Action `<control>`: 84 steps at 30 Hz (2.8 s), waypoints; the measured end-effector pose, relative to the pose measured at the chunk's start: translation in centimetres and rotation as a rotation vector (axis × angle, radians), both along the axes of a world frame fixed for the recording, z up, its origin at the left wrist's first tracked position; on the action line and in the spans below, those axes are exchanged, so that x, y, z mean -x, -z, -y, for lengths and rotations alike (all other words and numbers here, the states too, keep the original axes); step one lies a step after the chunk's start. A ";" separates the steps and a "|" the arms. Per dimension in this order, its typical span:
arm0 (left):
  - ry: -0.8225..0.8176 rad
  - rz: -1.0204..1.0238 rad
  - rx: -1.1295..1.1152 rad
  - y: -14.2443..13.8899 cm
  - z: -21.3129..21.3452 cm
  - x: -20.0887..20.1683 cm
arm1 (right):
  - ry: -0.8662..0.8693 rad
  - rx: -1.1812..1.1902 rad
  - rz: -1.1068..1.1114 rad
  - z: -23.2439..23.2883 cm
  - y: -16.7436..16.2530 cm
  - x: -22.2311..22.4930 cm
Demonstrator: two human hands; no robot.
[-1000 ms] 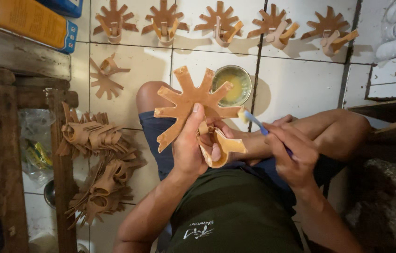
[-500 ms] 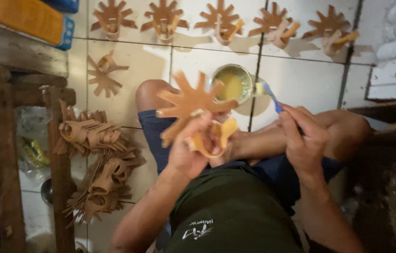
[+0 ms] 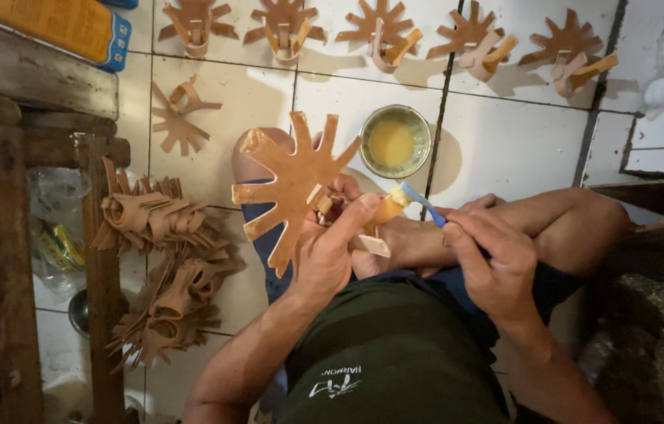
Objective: The person sits on the floor and repeatedly applies a yellow liquid to star-shaped wooden craft parts using a small brush. They dip the brush into a metal bowl, coat the edges and surfaces of each piece, then place the finished parts on the tiled floor in rows.
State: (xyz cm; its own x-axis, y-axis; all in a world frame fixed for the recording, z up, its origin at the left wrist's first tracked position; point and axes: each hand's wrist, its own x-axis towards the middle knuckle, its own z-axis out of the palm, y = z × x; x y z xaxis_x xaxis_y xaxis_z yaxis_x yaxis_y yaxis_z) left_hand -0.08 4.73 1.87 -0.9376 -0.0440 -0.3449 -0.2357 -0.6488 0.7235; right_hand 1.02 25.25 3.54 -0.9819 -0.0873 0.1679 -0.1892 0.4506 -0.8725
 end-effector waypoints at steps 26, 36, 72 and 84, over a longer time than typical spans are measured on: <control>0.075 0.034 -0.170 0.9 -0.3 0.7 | 0.273 0.486 0.316 -2.3 5.5 1.1; 0.268 0.313 -0.381 5.6 -6.4 2.9 | -0.119 -0.002 -0.183 -1.5 6.6 -1.4; 0.600 -0.597 1.340 16.0 -6.0 1.7 | 0.226 -0.589 -0.006 -25.0 9.9 24.7; 0.561 -0.652 1.369 19.2 -5.6 0.8 | 0.398 -0.119 -0.009 -23.3 12.5 20.4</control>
